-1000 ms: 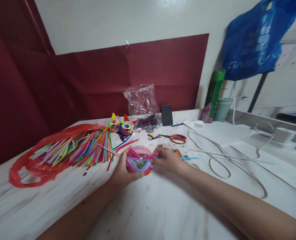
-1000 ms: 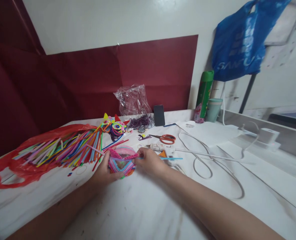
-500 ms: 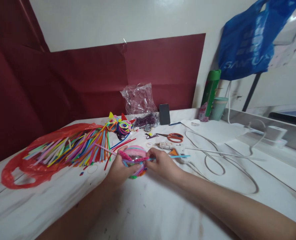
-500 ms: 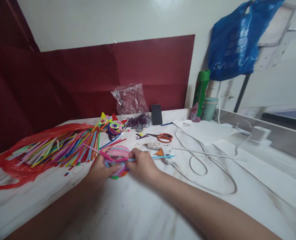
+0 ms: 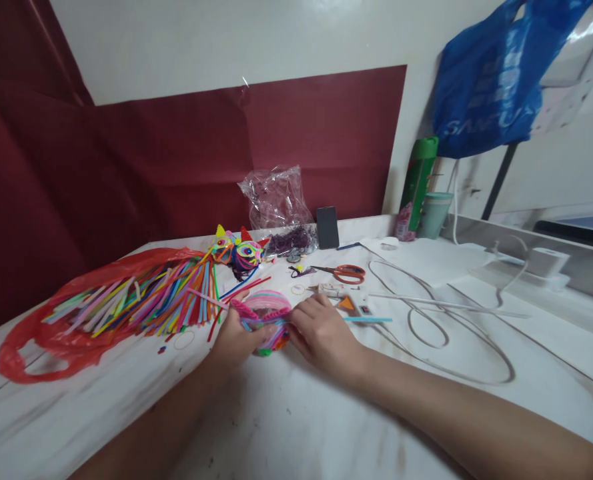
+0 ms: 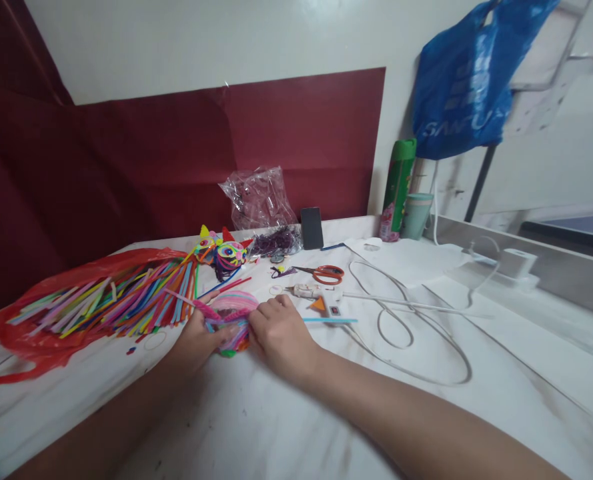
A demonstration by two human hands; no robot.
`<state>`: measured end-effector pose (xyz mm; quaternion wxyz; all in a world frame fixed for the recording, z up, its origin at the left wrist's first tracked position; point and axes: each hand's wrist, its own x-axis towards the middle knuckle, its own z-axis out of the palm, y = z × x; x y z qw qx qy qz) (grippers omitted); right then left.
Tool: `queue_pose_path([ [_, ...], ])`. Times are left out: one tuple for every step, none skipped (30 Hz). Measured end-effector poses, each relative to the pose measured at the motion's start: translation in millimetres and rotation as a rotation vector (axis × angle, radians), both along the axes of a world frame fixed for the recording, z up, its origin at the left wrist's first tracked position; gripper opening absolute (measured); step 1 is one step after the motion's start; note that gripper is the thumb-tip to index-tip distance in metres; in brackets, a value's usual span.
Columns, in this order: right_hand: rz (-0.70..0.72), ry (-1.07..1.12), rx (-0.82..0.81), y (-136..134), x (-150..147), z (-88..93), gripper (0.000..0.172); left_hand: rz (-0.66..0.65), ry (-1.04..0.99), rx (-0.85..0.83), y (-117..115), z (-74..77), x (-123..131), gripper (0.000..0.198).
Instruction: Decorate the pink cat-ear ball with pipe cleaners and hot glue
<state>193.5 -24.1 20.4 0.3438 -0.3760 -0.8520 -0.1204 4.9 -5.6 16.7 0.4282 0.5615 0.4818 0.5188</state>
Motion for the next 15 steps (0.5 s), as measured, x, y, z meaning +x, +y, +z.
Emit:
queue_pose_path([
  [0.002,-0.018,0.020,-0.8,0.0,-1.2,0.018,-0.006,0.003,0.001,-0.3,-0.1,-0.3,0.086],
  [-0.004,-0.024,0.021,-1.5,-0.2,-2.3,0.017,-0.007,0.015,-0.002,-0.5,-0.3,-0.8,0.087],
  [-0.016,-0.019,0.002,-2.1,-0.4,-3.1,0.016,-0.008,0.029,-0.005,-0.5,-0.6,-1.3,0.088],
  [-0.029,-0.005,-0.031,-2.7,-0.9,-3.6,0.015,-0.013,0.043,-0.004,-0.4,-1.1,-1.8,0.089],
  [-0.041,0.015,-0.077,-3.2,-1.6,-3.8,0.012,-0.019,0.053,0.003,-0.1,-1.6,-2.3,0.090],
  [-0.052,0.041,-0.130,-3.5,-2.4,-3.7,0.011,-0.025,0.060,0.014,0.3,-2.1,-2.7,0.091],
  [-0.065,0.072,-0.182,-3.7,-3.3,-3.4,0.009,-0.027,0.064,0.028,0.6,-2.6,-2.9,0.091],
  [-0.080,0.106,-0.229,-3.7,-4.2,-2.9,0.009,-0.030,0.065,0.039,0.9,-3.0,-2.9,0.091],
  [-0.095,0.138,-0.272,-3.4,-5.0,-2.2,0.010,-0.034,0.064,0.044,1.0,-3.3,-2.6,0.090],
  [-0.109,0.168,-0.309,-2.9,-5.7,-1.5,0.011,-0.032,0.063,0.044,1.0,-3.2,-2.0,0.089],
  [-0.118,0.196,-0.342,-2.3,-6.1,-0.7,0.012,-0.029,0.062,0.042,0.8,-3.0,-1.1,0.088],
  [-0.121,0.220,-0.373,-1.6,-6.4,0.0,0.012,-0.027,0.060,0.037,0.3,-2.5,-0.1,0.088],
  [-0.120,0.241,-0.401,-0.9,-6.5,0.6,0.012,-0.025,0.056,0.029,-0.3,-1.8,1.2,0.088],
  [-0.117,0.260,-0.425,-0.2,-6.5,1.1,0.011,-0.017,0.053,0.023,-1.0,-1.0,2.4,0.089],
  [-0.115,0.275,-0.443,0.3,-6.4,1.5,0.011,-0.006,0.053,0.021,-1.8,-0.2,3.6,0.089],
])
